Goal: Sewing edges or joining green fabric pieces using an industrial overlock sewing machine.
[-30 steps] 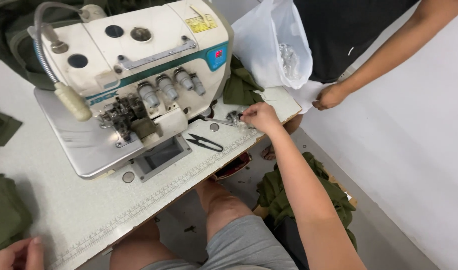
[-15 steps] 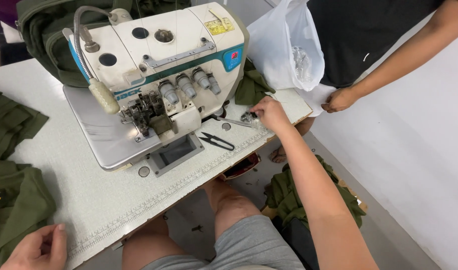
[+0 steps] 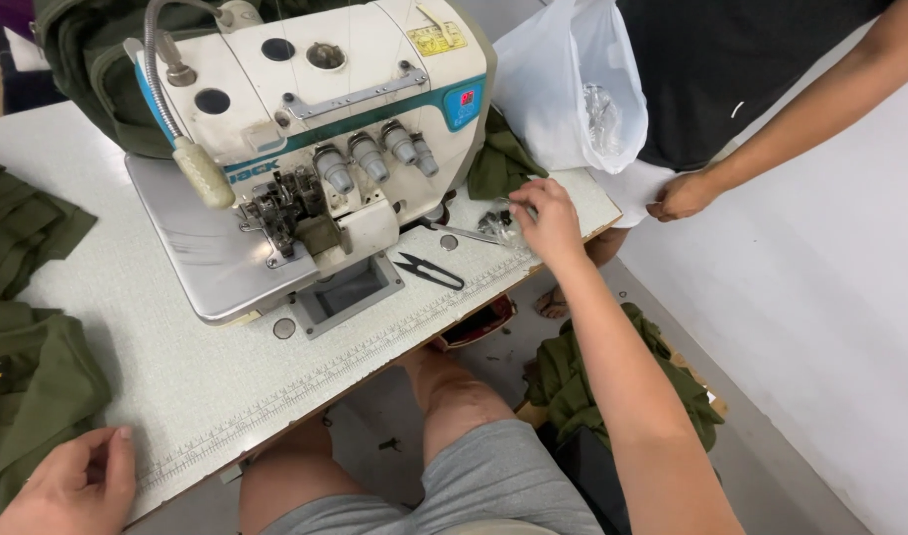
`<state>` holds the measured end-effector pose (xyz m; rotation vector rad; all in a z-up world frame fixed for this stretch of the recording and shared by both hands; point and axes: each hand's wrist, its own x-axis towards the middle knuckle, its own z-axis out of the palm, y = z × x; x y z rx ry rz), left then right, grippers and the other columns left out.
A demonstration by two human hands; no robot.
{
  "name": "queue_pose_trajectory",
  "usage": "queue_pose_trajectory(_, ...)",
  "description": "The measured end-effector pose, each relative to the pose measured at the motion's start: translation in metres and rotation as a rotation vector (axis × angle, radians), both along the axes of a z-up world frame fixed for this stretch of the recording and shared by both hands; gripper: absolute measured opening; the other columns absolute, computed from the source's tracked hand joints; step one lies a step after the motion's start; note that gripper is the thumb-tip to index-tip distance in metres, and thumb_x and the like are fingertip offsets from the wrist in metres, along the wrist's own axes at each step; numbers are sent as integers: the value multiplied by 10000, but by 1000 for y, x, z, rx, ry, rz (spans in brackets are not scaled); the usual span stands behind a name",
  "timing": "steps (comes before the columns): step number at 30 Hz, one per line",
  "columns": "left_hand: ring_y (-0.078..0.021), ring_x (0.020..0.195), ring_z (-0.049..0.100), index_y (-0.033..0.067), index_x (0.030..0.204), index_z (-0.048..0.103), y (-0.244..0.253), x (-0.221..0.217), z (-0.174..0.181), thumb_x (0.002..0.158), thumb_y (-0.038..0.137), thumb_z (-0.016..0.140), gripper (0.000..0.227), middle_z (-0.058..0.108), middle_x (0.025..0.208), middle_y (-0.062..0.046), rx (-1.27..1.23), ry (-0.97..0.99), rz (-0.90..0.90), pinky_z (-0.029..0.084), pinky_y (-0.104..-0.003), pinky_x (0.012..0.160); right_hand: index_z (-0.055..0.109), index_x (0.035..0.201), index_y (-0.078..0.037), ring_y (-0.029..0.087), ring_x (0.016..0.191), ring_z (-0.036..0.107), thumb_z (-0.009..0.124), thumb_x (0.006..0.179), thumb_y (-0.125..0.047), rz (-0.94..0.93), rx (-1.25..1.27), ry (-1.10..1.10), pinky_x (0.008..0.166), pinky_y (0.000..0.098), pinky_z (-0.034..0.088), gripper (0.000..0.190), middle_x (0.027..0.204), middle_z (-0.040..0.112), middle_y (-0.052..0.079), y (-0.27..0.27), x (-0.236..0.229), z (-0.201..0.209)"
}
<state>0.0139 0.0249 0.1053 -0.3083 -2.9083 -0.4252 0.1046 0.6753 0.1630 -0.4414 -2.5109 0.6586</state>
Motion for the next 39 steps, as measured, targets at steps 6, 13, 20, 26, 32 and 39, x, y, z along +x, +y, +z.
queue_pose_trajectory(6, -158, 856, 648, 147, 1152, 808, -10, -6, -25, 1181, 313, 749, 179, 664, 873, 51, 50, 177, -106, 492, -311, 696, 794, 1118, -81, 342, 1052, 459, 804, 880, -328, 128, 262, -256, 835, 450, 489, 343, 1110, 563, 98, -42, -19, -31)
queue_pose_trajectory(13, -141, 963, 700, 243, 1200, 800, -2, 2, -4, 1151, 393, 682, 196, 705, 955, 93, -27, 101, -30, 524, -322, 719, 766, 987, -60, 280, 1020, 466, 720, 966, -253, 225, 393, -204, 792, 409, 412, 200, 1052, 575, 41, -59, -15, -37)
queue_pose_trajectory(20, -137, 946, 701, 238, 1231, 803, -3, -1, -3, 1130, 434, 652, 267, 722, 959, 77, -1, 4, -25, 537, -289, 748, 653, 1038, -123, 239, 969, 477, 591, 1047, -278, 256, 398, -322, 829, 367, 341, 168, 998, 649, 34, -57, -11, -33)
queue_pose_trajectory(26, -104, 953, 701, 286, 1190, 800, 0, 4, -12, 1171, 417, 700, 166, 708, 932, 118, -58, 154, 4, 504, -299, 714, 751, 1184, -152, 238, 965, 479, 672, 993, -247, 353, 312, -172, 849, 372, 340, 228, 1004, 671, -9, -59, -4, -25)
queue_pose_trajectory(32, -104, 919, 682, 280, 1192, 809, -1, 2, -14, 1199, 385, 746, 122, 680, 922, 116, -43, 235, -20, 484, -294, 704, 697, 1150, -104, 236, 1138, 543, 628, 994, -166, 280, 43, -143, 1069, 453, 441, 182, 1088, 639, 36, -52, 13, 36)
queue_pose_trajectory(39, -104, 901, 698, 309, 1188, 823, -4, -3, -25, 1158, 405, 758, 120, 695, 949, 138, -126, 376, -22, 474, -284, 696, 755, 958, -80, 384, 890, 584, 665, 805, 122, 370, 388, -54, 680, 489, 458, 269, 999, 650, 156, 6, -21, -26)
